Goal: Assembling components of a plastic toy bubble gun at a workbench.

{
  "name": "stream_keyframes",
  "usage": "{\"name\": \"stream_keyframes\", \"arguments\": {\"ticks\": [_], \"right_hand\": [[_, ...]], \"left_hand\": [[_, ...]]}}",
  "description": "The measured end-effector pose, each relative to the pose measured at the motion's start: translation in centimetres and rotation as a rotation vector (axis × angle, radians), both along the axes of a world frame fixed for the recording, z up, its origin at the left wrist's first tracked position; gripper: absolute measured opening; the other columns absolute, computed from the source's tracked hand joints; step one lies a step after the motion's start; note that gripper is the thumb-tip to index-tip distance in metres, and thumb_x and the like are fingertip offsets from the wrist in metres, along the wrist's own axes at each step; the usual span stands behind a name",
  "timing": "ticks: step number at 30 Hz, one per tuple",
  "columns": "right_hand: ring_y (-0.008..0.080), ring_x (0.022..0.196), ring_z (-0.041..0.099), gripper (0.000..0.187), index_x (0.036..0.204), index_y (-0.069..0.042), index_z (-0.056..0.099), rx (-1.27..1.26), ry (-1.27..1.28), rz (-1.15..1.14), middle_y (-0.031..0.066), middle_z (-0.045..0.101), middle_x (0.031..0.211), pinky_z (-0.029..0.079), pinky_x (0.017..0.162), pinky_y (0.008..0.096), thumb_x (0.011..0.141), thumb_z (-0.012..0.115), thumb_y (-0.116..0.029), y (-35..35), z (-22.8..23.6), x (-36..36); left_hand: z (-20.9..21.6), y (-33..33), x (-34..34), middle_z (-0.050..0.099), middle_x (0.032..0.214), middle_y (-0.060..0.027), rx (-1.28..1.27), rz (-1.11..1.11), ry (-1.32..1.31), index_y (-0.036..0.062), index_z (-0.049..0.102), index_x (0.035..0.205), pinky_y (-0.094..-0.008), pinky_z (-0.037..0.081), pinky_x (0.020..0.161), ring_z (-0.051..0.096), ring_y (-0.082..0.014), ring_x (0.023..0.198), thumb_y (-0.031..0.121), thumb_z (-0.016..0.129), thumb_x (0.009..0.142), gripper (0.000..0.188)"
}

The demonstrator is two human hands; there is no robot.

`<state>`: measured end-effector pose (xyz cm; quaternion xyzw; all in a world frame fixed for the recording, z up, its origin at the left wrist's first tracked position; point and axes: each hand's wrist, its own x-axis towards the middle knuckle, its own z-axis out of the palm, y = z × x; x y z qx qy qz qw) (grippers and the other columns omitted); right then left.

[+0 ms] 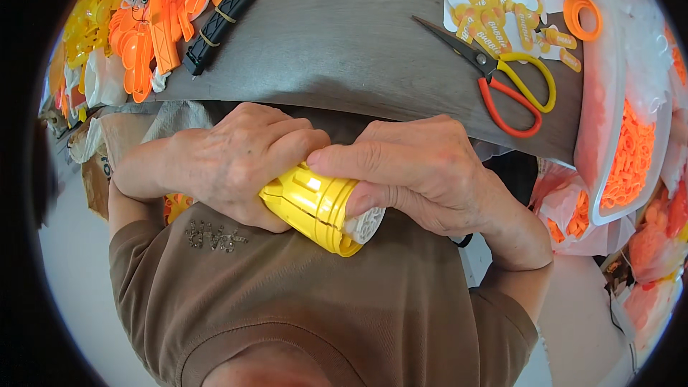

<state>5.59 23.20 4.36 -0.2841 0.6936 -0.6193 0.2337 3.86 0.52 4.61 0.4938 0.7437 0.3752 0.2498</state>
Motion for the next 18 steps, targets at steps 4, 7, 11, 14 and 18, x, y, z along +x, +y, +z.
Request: {"name": "stream_keyframes", "arguments": {"ticks": [4,7,11,14,18], "right_hand": [[0.0213,0.066,0.064,0.037,0.097,-0.002,0.065,0.011,0.109,0.115,0.0134,0.064,0.077,0.049,0.054,0.0255,0.065,0.065,-0.019,0.20,0.30,-0.70],[0.0216,0.066,0.063,0.039,0.097,-0.003,0.065,0.028,0.104,0.107,0.0128,0.063,0.077,0.048,0.054,0.0265,0.067,0.064,-0.027,-0.01,0.12,-0.46],[0.0215,0.065,0.063,0.041,0.098,-0.004,0.066,0.011,0.074,0.063,0.0121,0.063,0.078,0.047,0.055,0.0266,0.071,0.062,-0.035,0.01,-0.40,-0.08],[0.0215,0.065,0.062,0.040,0.097,-0.004,0.066,-0.013,0.123,0.131,0.0120,0.063,0.079,0.047,0.055,0.0270,0.072,0.061,-0.035,0.21,-0.36,-0.32],[0.0216,0.066,0.061,0.043,0.098,-0.004,0.066,0.003,0.108,0.151,0.0127,0.062,0.082,0.046,0.055,0.0275,0.071,0.061,-0.037,0.46,-0.26,-0.49]], "left_hand": [[-0.08,0.04,0.42,0.051,0.068,-0.0127,0.009,0.001,0.040,-0.0016,0.043,0.084,-0.0386,0.045,0.050,0.055,-0.0314,0.057,0.017,0.070,0.054,0.044],[-0.13,-0.15,0.84,0.051,0.068,-0.0122,0.000,0.036,0.058,-0.0015,0.043,0.086,-0.0384,0.045,0.050,0.055,-0.0309,0.057,0.017,0.070,0.055,0.045],[-0.39,-0.28,1.09,0.051,0.069,-0.0117,-0.010,0.047,0.075,-0.0015,0.043,0.091,-0.0380,0.045,0.050,0.056,-0.0302,0.057,0.016,0.070,0.055,0.048],[0.08,0.00,1.01,0.051,0.069,-0.0115,-0.007,0.025,0.065,-0.0009,0.044,0.094,-0.0379,0.046,0.051,0.057,-0.0299,0.057,0.017,0.070,0.056,0.049],[0.33,0.10,0.98,0.051,0.069,-0.0116,-0.027,0.038,0.041,-0.0002,0.044,0.096,-0.0379,0.046,0.051,0.057,-0.0296,0.057,0.018,0.070,0.058,0.049]]}}
